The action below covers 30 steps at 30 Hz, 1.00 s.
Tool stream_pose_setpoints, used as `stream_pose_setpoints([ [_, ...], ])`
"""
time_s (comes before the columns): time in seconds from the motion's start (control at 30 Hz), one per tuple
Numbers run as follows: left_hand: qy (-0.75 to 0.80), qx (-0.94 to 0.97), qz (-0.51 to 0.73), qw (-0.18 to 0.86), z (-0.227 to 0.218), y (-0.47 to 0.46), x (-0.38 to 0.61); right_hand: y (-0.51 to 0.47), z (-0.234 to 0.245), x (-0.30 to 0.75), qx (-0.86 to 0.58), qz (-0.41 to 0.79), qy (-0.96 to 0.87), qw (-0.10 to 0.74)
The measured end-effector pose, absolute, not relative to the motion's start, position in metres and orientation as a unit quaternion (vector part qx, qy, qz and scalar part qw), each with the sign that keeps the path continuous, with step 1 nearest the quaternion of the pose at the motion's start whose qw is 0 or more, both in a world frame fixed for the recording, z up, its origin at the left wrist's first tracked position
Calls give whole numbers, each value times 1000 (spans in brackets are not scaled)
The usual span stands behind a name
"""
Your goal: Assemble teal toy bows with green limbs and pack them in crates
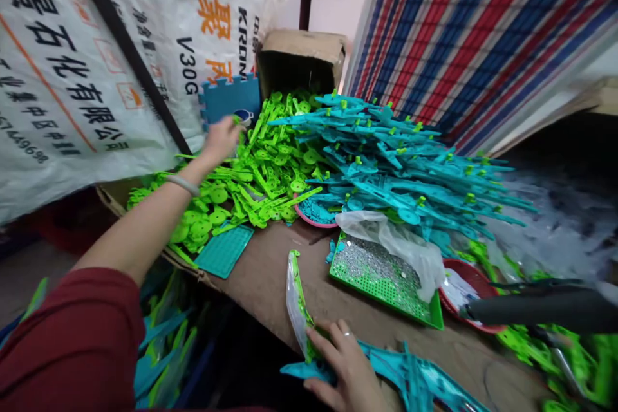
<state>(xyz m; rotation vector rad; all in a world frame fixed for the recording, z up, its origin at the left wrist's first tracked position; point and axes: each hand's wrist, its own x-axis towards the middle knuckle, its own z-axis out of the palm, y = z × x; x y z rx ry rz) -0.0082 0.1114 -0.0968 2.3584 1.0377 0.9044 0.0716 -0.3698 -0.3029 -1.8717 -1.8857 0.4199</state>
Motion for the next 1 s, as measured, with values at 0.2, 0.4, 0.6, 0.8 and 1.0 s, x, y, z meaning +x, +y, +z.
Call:
stream_pose_setpoints([
  [0.2, 266, 666, 457, 526, -74, 27, -65, -350, -256, 76, -672, 117, -596, 425],
  [0.4, 153, 505, 282, 801, -166, -133, -86, -337, -211, 59, -509, 337, -632, 478],
  [0.6, 177, 466, 356, 790, -186, -164, -64, -353, -201, 41, -521, 313, -659, 442],
  [0.8, 212, 421, 334, 816, -201, -164, -15, -363, -209, 69, -562, 172, -672, 450],
  [1.0, 334, 762, 273, 483, -260, -198, -82, -371, -230, 94, -646, 147, -679, 316],
])
